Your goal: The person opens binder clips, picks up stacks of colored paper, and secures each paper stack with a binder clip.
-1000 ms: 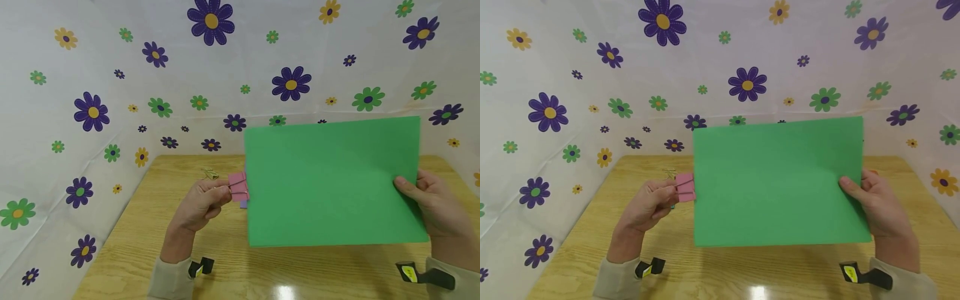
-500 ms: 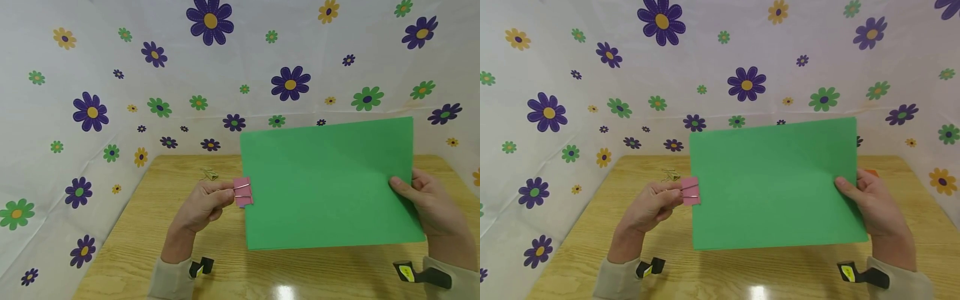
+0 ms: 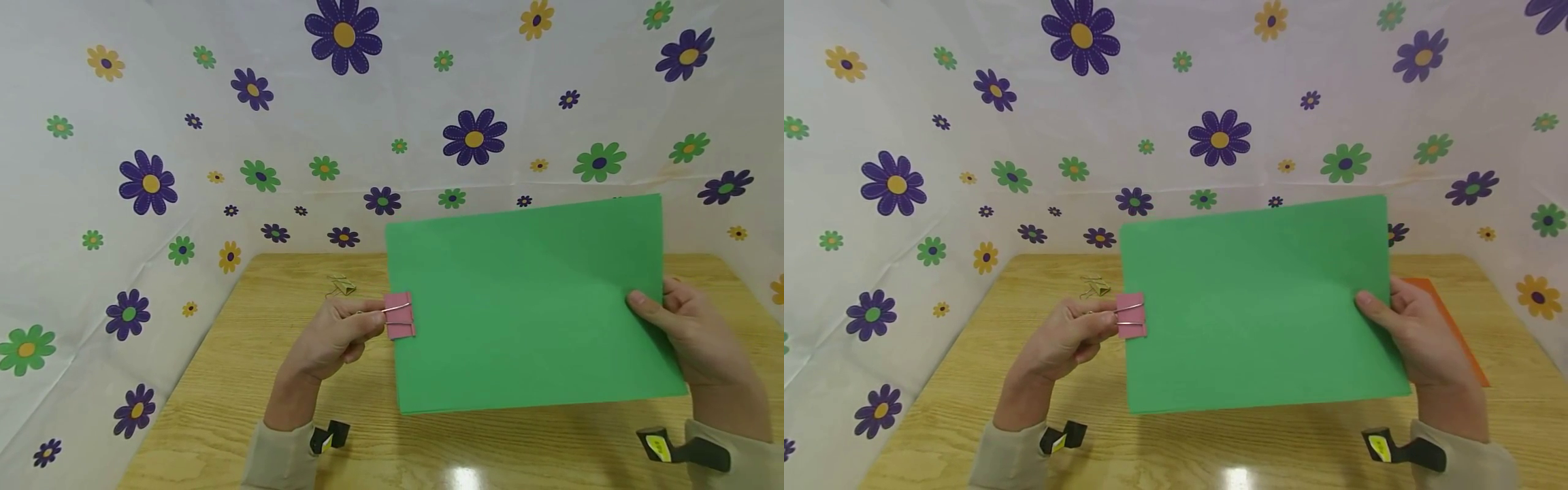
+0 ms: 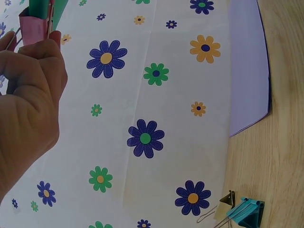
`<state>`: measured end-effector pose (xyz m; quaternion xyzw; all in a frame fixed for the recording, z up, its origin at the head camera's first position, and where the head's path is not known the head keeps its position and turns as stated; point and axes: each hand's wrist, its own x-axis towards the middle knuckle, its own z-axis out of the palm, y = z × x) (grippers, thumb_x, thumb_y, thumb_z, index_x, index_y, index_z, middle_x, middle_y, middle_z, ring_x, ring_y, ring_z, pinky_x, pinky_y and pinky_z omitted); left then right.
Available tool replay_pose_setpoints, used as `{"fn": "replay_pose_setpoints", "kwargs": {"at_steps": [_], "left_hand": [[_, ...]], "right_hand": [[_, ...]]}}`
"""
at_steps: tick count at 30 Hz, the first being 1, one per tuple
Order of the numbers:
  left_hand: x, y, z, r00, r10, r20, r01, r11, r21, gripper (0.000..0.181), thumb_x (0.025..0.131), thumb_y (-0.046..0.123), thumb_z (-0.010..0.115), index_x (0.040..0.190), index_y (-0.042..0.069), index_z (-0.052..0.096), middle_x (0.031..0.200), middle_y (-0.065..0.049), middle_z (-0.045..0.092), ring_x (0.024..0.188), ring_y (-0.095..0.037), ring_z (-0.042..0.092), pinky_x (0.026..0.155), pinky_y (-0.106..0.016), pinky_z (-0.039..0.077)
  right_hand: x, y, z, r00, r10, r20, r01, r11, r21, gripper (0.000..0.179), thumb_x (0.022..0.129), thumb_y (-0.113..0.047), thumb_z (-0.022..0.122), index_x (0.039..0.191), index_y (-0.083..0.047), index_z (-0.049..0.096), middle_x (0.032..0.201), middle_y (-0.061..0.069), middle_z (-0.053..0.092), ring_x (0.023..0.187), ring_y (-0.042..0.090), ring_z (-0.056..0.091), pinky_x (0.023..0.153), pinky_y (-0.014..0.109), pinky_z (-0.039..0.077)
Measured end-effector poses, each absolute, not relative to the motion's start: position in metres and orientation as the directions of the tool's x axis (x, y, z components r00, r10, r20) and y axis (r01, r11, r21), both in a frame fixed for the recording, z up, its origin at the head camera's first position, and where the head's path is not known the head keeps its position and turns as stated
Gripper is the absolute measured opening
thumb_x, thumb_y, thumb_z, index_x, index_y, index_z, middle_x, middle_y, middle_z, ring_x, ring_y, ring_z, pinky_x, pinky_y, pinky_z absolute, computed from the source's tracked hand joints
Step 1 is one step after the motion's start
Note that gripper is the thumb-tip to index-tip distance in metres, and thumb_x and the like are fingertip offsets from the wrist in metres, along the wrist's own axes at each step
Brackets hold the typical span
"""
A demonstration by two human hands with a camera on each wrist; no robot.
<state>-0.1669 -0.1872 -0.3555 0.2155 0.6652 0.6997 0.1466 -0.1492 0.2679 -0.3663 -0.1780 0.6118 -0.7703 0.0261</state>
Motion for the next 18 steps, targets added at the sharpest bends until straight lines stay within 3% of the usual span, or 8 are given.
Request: {"fn": "replay_pose_setpoints", "kwargs": {"at_steps": [4, 6, 8, 18], "left_hand": [[-0.167, -0.1869, -0.3551, -0.869, 0.485, 0.096, 0.078, -0.057, 0.995, 0.041, 0.095, 0.011, 0.056, 0.126, -0.017, 0.057, 0.07, 0.007, 0.056, 0.04, -0.002, 0.027, 0.04, -0.015, 0.029], [-0.1668, -0.1869, -0.355, -0.874, 0.477, 0.089, 0.077, -0.046, 0.996, 0.041, 0.095, 0.011, 0.056, 0.125, -0.017, 0.057, 0.089, 0.002, 0.069, 0.039, -0.002, 0.028, 0.04, -0.016, 0.03], [-0.1667, -0.1869, -0.3551, -0.88, 0.468, 0.082, 0.076, -0.033, 0.997, 0.04, 0.095, 0.011, 0.056, 0.125, -0.016, 0.058, 0.105, -0.002, 0.071, 0.039, -0.001, 0.029, 0.04, -0.016, 0.03], [-0.1663, -0.1863, -0.3559, -0.886, 0.461, 0.058, 0.078, 0.024, 0.997, 0.042, 0.095, 0.013, 0.057, 0.128, -0.014, 0.058, 0.076, 0.011, 0.062, 0.039, -0.001, 0.031, 0.042, -0.017, 0.034]], "right_hand": [[-0.149, 0.267, -0.3674, -0.941, -0.257, 0.219, -0.156, -0.242, -0.958, 0.04, 0.104, 0.005, 0.039, 0.128, -0.017, 0.062, 0.095, 0.006, 0.075, 0.075, 0.02, 0.074, 0.058, 0.037, 0.058], [-0.149, 0.2669, -0.3678, -0.941, -0.262, 0.214, -0.151, -0.242, -0.958, 0.04, 0.104, 0.004, 0.038, 0.128, -0.018, 0.061, 0.096, 0.006, 0.075, 0.075, 0.02, 0.074, 0.058, 0.037, 0.058], [-0.149, 0.2671, -0.3679, -0.938, -0.269, 0.219, -0.151, -0.25, -0.956, 0.04, 0.104, 0.004, 0.038, 0.129, -0.017, 0.061, 0.097, 0.006, 0.075, 0.076, 0.02, 0.074, 0.059, 0.037, 0.058], [-0.149, 0.2672, -0.3665, -0.927, -0.288, 0.24, -0.174, -0.237, -0.956, 0.041, 0.104, 0.005, 0.036, 0.131, -0.017, 0.059, 0.097, 0.007, 0.075, 0.076, 0.021, 0.074, 0.058, 0.038, 0.058]]}}
